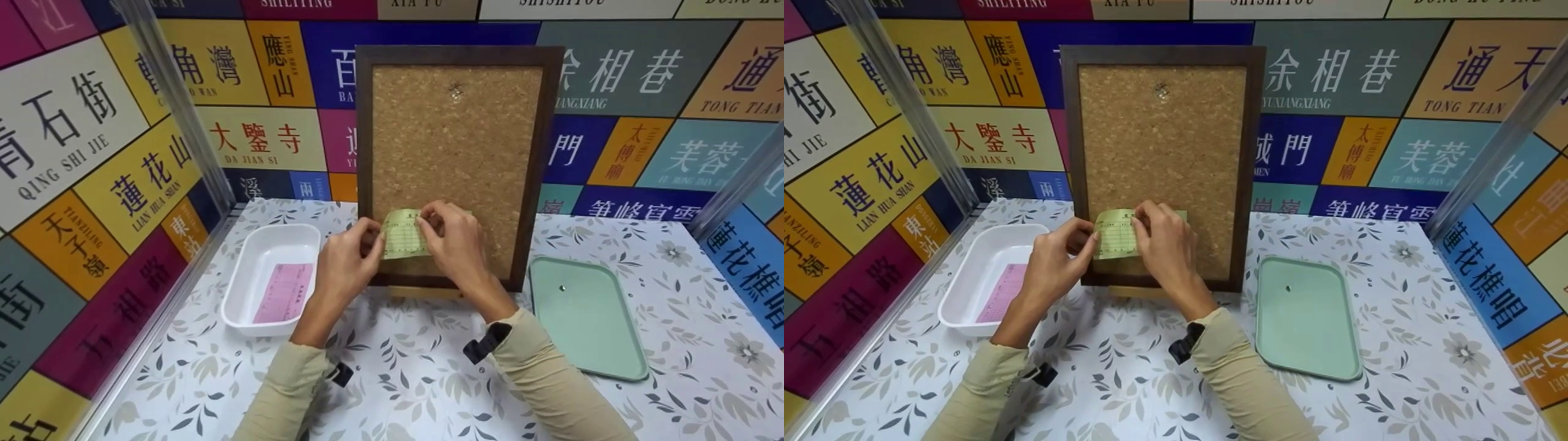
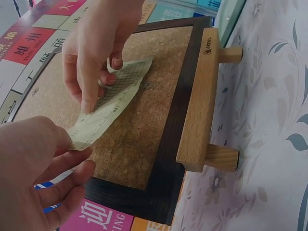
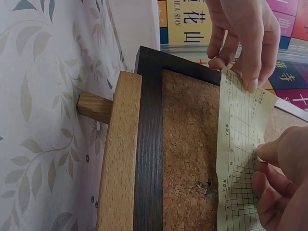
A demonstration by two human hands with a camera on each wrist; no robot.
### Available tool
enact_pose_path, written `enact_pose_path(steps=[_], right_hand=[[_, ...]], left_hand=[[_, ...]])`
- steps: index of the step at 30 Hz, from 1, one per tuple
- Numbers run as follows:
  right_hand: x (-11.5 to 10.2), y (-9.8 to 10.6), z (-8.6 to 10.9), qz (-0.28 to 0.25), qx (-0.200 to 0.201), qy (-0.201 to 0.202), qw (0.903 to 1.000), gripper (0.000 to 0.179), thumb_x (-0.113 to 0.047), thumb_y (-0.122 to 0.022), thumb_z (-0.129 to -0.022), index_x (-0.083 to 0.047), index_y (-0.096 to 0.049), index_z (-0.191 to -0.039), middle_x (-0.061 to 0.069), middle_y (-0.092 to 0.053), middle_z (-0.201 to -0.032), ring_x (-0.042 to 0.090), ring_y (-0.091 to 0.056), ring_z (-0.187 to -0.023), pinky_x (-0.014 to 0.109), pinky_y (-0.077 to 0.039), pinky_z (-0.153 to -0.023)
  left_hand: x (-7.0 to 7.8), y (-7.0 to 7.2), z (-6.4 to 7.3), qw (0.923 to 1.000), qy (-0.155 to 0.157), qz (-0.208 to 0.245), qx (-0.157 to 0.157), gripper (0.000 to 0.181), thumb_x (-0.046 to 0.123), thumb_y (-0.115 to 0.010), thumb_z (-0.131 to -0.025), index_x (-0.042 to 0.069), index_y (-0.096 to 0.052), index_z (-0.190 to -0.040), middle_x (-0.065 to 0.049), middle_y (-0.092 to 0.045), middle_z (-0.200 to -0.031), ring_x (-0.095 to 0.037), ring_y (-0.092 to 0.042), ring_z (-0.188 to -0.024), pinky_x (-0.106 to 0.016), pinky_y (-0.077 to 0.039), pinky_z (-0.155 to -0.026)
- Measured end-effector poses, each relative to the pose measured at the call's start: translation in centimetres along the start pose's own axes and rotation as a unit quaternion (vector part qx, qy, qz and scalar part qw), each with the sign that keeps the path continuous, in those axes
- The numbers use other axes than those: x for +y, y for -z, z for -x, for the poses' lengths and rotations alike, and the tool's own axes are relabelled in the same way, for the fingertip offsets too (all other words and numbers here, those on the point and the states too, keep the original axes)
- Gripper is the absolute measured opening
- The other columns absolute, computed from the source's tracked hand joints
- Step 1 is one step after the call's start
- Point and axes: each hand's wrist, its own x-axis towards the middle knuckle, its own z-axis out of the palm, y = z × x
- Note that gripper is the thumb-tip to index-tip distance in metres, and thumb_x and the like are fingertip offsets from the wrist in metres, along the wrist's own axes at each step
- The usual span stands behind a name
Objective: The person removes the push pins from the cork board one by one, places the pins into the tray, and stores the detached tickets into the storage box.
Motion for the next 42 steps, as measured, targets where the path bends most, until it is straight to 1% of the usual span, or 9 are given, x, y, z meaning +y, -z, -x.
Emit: enact_pose_path(steps=[10, 15, 20, 24, 27, 30, 34, 37, 42], right_hand=[[0.0, 0.4, 0.0, -0.011, -0.018, -0.007, 0.9998, 0.007, -0.024, -0.081, -0.099, -0.018, -0.079, -0.098, -0.001, -0.073, -0.085, 0.013, -0.066, -0.071, 0.033, -0.053, -0.068], [0.1, 0.9, 0.0, -0.025, -0.017, -0.005, 0.9995, 0.005, -0.022, -0.082, -0.097, -0.017, -0.08, -0.098, 0.0, -0.073, -0.087, 0.014, -0.067, -0.071, 0.032, -0.054, -0.069], [0.2, 1.6, 0.3, -0.049, -0.004, -0.013, 0.9987, 0.005, -0.016, -0.081, -0.096, -0.011, -0.079, -0.095, 0.004, -0.073, -0.094, 0.017, -0.071, -0.076, 0.033, -0.058, -0.072], [0.5, 2.1, 0.7, -0.056, 0.009, -0.019, 0.9982, 0.006, -0.012, -0.079, -0.095, -0.009, -0.075, -0.091, 0.005, -0.072, -0.094, 0.018, -0.073, -0.078, 0.034, -0.059, -0.073], [0.8, 2.6, 0.9, -0.062, 0.022, -0.011, 0.9978, 0.007, -0.009, -0.078, -0.093, -0.008, -0.073, -0.088, 0.005, -0.071, -0.092, 0.017, -0.072, -0.078, 0.036, -0.06, -0.071], [1.0, 3.1, 1.2, -0.068, 0.036, -0.004, 0.997, 0.008, -0.006, -0.077, -0.091, -0.008, -0.071, -0.086, 0.004, -0.07, -0.09, 0.014, -0.071, -0.077, 0.036, -0.061, -0.068], [1.4, 3.8, 1.7, -0.073, 0.05, -0.004, 0.9961, 0.01, -0.004, -0.078, -0.088, -0.008, -0.07, -0.084, 0.002, -0.07, -0.089, 0.013, -0.069, -0.075, 0.026, -0.058, -0.064], [1.8, 4.2, 2.0, -0.084, 0.059, -0.003, 0.9947, 0.009, -0.002, -0.078, -0.087, -0.006, -0.07, -0.084, 0.004, -0.07, -0.089, 0.015, -0.069, -0.073, 0.019, -0.056, -0.063], [2.5, 5.0, 2.6, -0.091, 0.066, -0.009, 0.9936, 0.011, 0.0, -0.079, -0.086, -0.007, -0.071, -0.083, 0.004, -0.071, -0.089, 0.016, -0.068, -0.071, 0.016, -0.054, -0.062]], left_hand=[[0.1, 0.0, 0.0, 0.9999, 0.007, 0.009, 0.002, 0.011, 0.025, -0.072, -0.103, 0.017, -0.076, -0.109, 0.002, -0.082, -0.088, -0.009, -0.073, -0.072, -0.032, -0.06, -0.066], [0.1, -0.1, 0.0, 0.9997, 0.01, 0.02, 0.008, 0.011, 0.025, -0.071, -0.104, 0.016, -0.076, -0.108, 0.002, -0.081, -0.086, -0.01, -0.072, -0.072, -0.033, -0.059, -0.066], [0.1, -0.1, 0.0, 0.9992, 0.016, 0.034, 0.011, 0.01, 0.024, -0.07, -0.104, 0.016, -0.076, -0.108, 0.003, -0.08, -0.087, -0.01, -0.072, -0.074, -0.032, -0.059, -0.068], [0.0, -0.2, -0.1, 0.999, 0.019, 0.039, 0.009, 0.011, 0.024, -0.07, -0.104, 0.017, -0.076, -0.108, 0.003, -0.081, -0.088, -0.009, -0.072, -0.075, -0.03, -0.06, -0.069], [0.0, -0.2, -0.1, 0.9989, 0.02, 0.042, 0.009, 0.01, 0.024, -0.07, -0.104, 0.017, -0.076, -0.108, 0.003, -0.081, -0.089, -0.009, -0.073, -0.076, -0.03, -0.06, -0.07], [0.0, -0.1, -0.1, 0.9987, 0.02, 0.045, 0.011, 0.01, 0.024, -0.07, -0.104, 0.017, -0.076, -0.107, 0.003, -0.081, -0.089, -0.008, -0.073, -0.076, -0.029, -0.06, -0.071], [0.1, 0.0, -0.1, 0.9984, 0.025, 0.048, 0.013, 0.01, 0.024, -0.07, -0.104, 0.017, -0.076, -0.108, 0.003, -0.081, -0.09, -0.008, -0.073, -0.078, -0.028, -0.06, -0.072], [0.1, 0.1, -0.2, 0.9983, 0.027, 0.05, 0.014, 0.01, 0.024, -0.071, -0.104, 0.017, -0.076, -0.108, 0.003, -0.081, -0.09, -0.007, -0.073, -0.078, -0.029, -0.06, -0.072], [0.0, 0.1, -0.2, 0.9985, 0.022, 0.048, 0.017, 0.011, 0.024, -0.07, -0.104, 0.016, -0.076, -0.108, 0.005, -0.081, -0.088, -0.007, -0.073, -0.076, -0.029, -0.06, -0.072]])
